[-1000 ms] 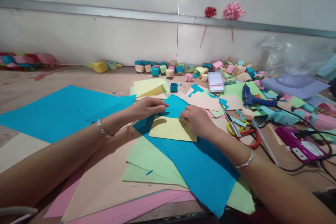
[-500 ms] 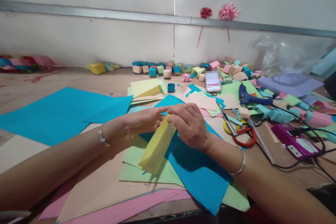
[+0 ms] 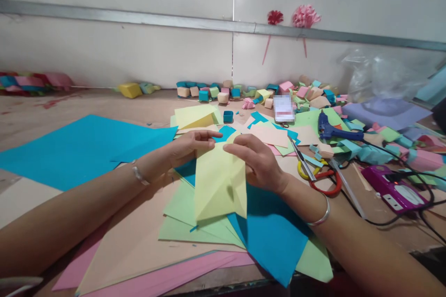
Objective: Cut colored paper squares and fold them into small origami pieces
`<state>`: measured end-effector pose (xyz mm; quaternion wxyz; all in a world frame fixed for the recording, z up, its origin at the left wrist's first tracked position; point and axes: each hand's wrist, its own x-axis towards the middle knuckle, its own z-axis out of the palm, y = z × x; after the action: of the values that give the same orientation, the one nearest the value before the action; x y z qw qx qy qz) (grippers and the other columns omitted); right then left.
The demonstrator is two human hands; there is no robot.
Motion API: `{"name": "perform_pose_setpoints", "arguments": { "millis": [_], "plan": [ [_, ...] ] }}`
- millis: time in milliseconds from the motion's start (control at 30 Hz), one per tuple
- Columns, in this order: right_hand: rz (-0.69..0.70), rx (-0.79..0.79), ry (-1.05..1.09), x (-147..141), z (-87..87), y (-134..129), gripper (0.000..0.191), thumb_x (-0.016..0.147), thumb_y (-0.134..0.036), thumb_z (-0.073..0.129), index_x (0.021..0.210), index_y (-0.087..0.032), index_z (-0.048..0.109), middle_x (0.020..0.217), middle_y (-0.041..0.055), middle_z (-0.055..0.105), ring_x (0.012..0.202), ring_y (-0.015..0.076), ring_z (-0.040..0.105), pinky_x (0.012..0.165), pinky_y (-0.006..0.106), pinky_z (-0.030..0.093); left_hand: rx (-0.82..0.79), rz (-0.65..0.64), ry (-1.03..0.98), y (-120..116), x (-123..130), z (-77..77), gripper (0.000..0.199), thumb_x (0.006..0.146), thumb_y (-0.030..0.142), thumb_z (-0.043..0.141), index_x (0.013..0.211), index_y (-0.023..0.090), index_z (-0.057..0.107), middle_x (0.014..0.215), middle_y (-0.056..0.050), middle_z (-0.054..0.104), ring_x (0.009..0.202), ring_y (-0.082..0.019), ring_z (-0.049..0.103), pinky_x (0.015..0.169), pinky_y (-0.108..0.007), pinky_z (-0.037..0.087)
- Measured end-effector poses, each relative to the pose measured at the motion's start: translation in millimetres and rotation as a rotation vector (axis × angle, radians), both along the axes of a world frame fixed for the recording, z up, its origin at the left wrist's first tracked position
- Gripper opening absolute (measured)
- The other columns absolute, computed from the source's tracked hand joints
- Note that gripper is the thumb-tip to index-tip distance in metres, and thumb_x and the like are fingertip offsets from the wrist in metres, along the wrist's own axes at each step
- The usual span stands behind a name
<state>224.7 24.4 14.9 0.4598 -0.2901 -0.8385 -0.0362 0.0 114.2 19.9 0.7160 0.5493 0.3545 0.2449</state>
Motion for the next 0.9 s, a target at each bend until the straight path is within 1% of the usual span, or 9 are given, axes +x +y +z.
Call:
{"name": "perform_pose_setpoints", "arguments": {
  "millis": [167,300,400,467,533,633,733,800,900],
  "plan": [
    [-0.009,-0.041,-0.226,24,-14.7,31,0.015,0.091,-0.018,0.056,0.094,-0.023,0.07,0.097,0.0083,0.066,0.096,0.022,0.059,0.084,0.039,0.051,0.359,0.176,0.265,8,-4,0.3,0.037,0.073,0.017,0.066,0.11,0.016,0.067,0.086,-0.005,0.066,0.073,-0.017,0.064,0.064,-0.028,0.052],
    [-0.09,-0.043,-0.466,33,-18.2,37,0.023,0.093,-0.022,0.054,0.108,-0.027,0.072,0.121,0.0071,0.068,0.114,0.0281,0.054,0.095,0.048,0.041,0.495,0.133,0.356,14,-6,-3.7,0.035,0.071,0.013,0.061,0.103,0.016,0.073,0.093,-0.006,0.068,0.081,-0.016,0.061,0.068,-0.025,0.048],
    [-0.005,-0.106,-0.547,29,-11.7,28,0.032,0.093,-0.018,0.051,0.118,-0.027,0.068,0.129,0.005,0.066,0.115,0.0277,0.053,0.096,0.046,0.039,0.55,0.078,0.393,16,-7,-7.7,0.035,0.073,0.016,0.061,0.105,0.017,0.074,0.101,-0.006,0.069,0.087,-0.017,0.061,0.072,-0.026,0.048],
    [0.133,-0.187,-0.523,25,-6.0,23,0.028,0.092,-0.021,0.052,0.112,-0.025,0.071,0.121,0.0057,0.07,0.108,0.0253,0.056,0.092,0.042,0.042,0.589,0.049,0.422,17,-8,-9.0,0.034,0.076,0.023,0.064,0.107,0.017,0.073,0.099,-0.007,0.07,0.084,-0.017,0.061,0.072,-0.027,0.048],
    [0.245,-0.275,-0.503,23,-0.6,21,0.023,0.089,-0.026,0.056,0.105,-0.023,0.073,0.113,0.0065,0.073,0.103,0.0242,0.059,0.088,0.039,0.043,0.621,0.014,0.447,19,-9,-8.3,0.042,0.071,0.032,0.074,0.109,0.016,0.073,0.097,-0.007,0.07,0.084,-0.019,0.061,0.074,-0.029,0.048],
    [0.307,-0.39,-0.539,25,5.1,22,0.028,0.082,-0.028,0.062,0.108,-0.023,0.073,0.115,0.0073,0.072,0.104,0.025,0.06,0.086,0.04,0.044,0.715,-0.068,0.503,20,-10,-4.4,0.074,0.05,0.034,0.089,0.119,0.02,0.069,0.104,-0.008,0.068,0.094,-0.023,0.061,0.081,-0.033,0.048],
    [0.358,-0.484,-0.513,29,4.9,24,0.026,0.084,-0.022,0.06,0.106,-0.023,0.073,0.118,0.0071,0.071,0.106,0.0233,0.061,0.09,0.039,0.046,0.807,-0.138,0.563,16,-10,-1.0,0.085,0.052,0.028,0.088,0.132,0.023,0.06,0.113,-0.01,0.065,0.098,-0.025,0.061,0.08,-0.034,0.049],
    [0.353,-0.557,-0.4,31,0.3,25,0.02,0.088,-0.022,0.057,0.096,-0.023,0.075,0.111,0.0067,0.073,0.103,0.0211,0.064,0.091,0.037,0.048,0.775,-0.174,0.54,13,-9,-0.5,0.081,0.061,0.024,0.083,0.137,0.023,0.055,0.115,-0.011,0.065,0.094,-0.023,0.063,0.076,-0.033,0.051],
    [0.16,-0.6,-0.16,30,-10.2,27,0.013,0.086,-0.028,0.064,0.082,-0.023,0.075,0.108,0.0074,0.072,0.101,0.0223,0.065,0.091,0.039,0.051,0.672,-0.219,0.428,9,-8,-1.5,0.069,0.069,0.018,0.074,0.136,0.022,0.056,0.11,-0.009,0.068,0.093,-0.021,0.065,0.075,-0.031,0.053]
  ]
}}
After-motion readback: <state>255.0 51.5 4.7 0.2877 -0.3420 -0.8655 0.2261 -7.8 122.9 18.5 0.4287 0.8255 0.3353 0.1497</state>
